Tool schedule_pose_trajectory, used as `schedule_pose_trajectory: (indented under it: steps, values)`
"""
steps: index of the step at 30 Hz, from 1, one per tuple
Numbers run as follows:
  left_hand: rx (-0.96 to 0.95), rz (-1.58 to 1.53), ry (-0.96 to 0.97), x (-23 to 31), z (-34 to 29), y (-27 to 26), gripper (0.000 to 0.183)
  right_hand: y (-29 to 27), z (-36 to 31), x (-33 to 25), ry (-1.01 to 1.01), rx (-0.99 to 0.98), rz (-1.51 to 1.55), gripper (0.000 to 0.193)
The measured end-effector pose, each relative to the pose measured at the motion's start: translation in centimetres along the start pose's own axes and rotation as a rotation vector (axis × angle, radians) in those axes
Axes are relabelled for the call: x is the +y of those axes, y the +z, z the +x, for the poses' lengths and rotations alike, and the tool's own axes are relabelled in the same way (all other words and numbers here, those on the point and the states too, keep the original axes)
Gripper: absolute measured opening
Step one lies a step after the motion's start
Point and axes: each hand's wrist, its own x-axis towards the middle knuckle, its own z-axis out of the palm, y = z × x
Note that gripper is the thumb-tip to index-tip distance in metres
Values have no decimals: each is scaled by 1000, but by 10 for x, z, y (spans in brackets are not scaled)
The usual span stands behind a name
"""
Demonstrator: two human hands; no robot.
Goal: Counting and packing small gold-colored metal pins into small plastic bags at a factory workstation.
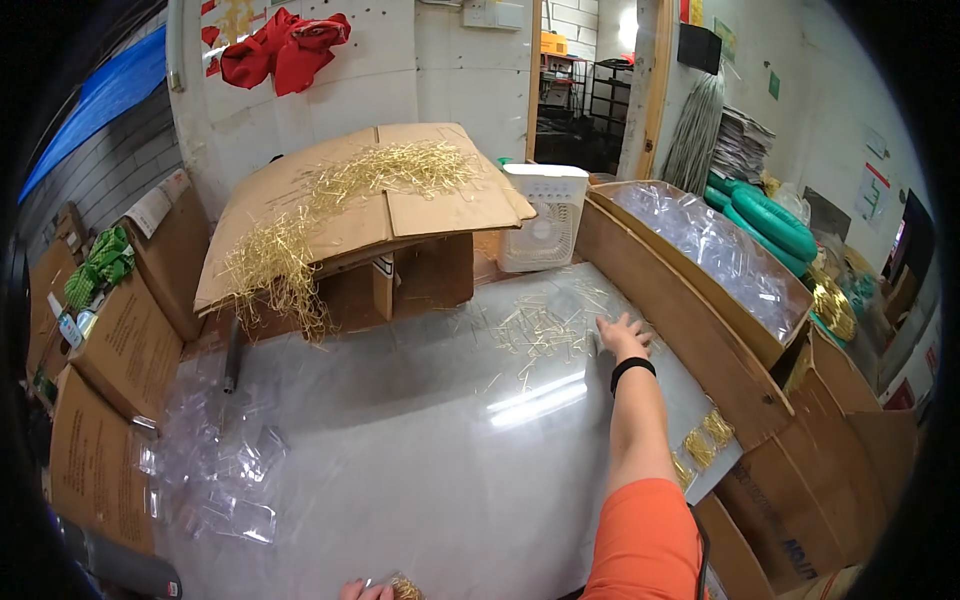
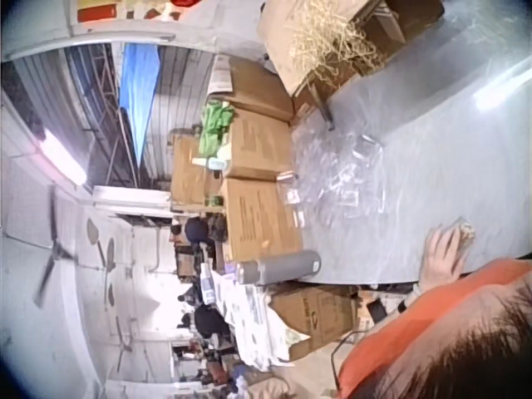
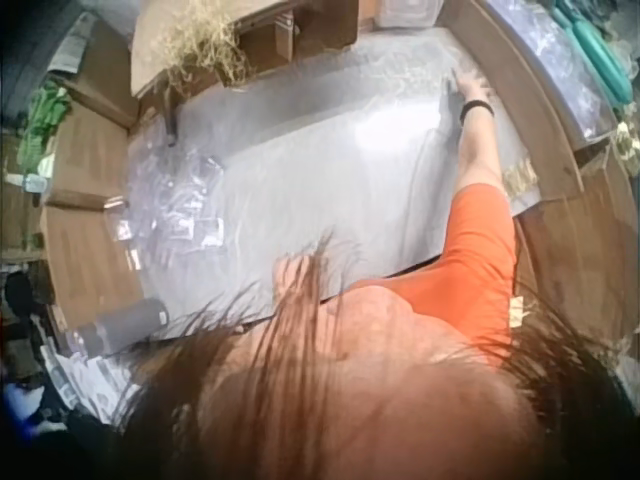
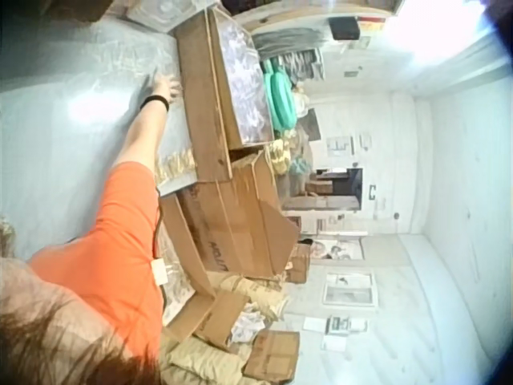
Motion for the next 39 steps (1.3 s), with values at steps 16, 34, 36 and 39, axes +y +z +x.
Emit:
schedule_pose_trajectory:
  steps: [16,34,36,39]
  values:
    - [-1,-49,-160,12,15,-18,49,49,-169,-35,-1043,66,-23,64]
    - [-154,-123,-360,24,21,-26,66,89,-7,-129,-956,-163,-290,87]
    - [-134,-82,-290,21,18,-19,62,86,-59,-126,-1019,-154,-308,83]
    - [-110,14,-196,18,14,-9,56,94,-109,-112,-1174,-189,-309,80]
